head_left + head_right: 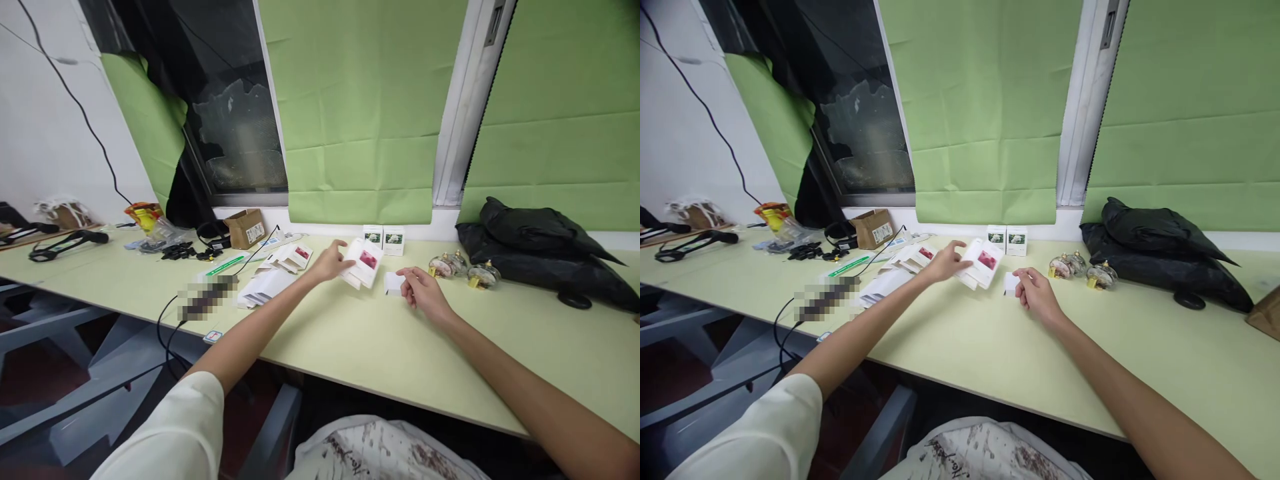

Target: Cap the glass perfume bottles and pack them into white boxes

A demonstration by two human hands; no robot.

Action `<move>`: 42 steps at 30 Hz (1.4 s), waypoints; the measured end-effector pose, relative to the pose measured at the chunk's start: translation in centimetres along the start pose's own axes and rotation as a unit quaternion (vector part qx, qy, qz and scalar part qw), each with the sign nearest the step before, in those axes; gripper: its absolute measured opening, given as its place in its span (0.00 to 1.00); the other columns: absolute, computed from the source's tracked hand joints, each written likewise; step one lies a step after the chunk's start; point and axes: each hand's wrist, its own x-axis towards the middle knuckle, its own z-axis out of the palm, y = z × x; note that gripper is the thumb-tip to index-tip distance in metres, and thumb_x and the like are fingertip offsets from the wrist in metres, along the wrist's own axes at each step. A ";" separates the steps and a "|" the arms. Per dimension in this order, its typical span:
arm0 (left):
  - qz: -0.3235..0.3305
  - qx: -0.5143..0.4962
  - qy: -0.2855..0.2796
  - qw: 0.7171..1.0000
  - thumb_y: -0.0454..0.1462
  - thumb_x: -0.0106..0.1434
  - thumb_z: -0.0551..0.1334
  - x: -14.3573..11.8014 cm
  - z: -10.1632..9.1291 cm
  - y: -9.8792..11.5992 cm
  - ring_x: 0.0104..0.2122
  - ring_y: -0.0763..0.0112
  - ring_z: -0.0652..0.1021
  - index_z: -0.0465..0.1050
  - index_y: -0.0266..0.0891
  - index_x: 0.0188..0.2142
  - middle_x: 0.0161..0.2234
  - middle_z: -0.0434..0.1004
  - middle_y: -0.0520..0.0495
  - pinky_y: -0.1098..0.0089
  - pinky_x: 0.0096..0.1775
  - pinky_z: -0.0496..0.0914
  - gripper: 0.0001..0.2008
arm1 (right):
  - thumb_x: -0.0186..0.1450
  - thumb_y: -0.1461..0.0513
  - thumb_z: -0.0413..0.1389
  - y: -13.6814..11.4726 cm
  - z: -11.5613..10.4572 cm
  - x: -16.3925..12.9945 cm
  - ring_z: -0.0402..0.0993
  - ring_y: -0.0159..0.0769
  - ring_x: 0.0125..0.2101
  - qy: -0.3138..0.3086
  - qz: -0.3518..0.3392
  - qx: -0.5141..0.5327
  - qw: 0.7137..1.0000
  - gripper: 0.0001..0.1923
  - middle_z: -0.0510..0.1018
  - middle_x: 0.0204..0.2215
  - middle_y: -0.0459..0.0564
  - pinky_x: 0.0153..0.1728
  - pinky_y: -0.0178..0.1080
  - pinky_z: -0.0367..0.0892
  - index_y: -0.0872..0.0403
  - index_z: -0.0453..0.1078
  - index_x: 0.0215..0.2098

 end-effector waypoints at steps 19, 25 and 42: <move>-0.184 0.504 0.065 0.842 0.48 0.63 0.68 3.2 -12.9 -5.4 0.56 0.40 0.76 0.64 0.30 0.62 0.55 0.76 0.23 0.57 0.52 0.70 0.35 | 0.71 0.46 0.50 0.2 -0.9 0.2 0.66 0.38 0.25 0.081 -0.113 -0.171 0.975 0.20 0.70 0.21 0.44 0.28 0.38 0.58 0.51 0.75 0.39; -0.110 0.521 0.116 0.839 0.51 0.67 0.63 2.9 -9.8 -4.0 0.63 0.33 0.65 0.64 0.29 0.63 0.61 0.67 0.19 0.46 0.59 0.63 0.33 | 0.71 0.56 0.48 0.4 -2.3 0.7 0.74 0.45 0.37 0.180 -0.084 -0.366 0.909 0.14 0.80 0.40 0.54 0.36 0.41 0.62 0.51 0.73 0.45; 0.205 0.152 -0.095 0.962 0.51 0.59 0.73 -0.8 9.0 -0.1 0.59 0.43 0.71 0.57 0.42 0.71 0.60 0.71 0.34 0.48 0.60 0.65 0.47 | 0.70 0.62 0.47 2.4 -2.8 1.9 0.78 0.45 0.43 0.122 -0.011 -0.335 0.934 0.15 0.83 0.42 0.54 0.42 0.42 0.67 0.50 0.75 0.45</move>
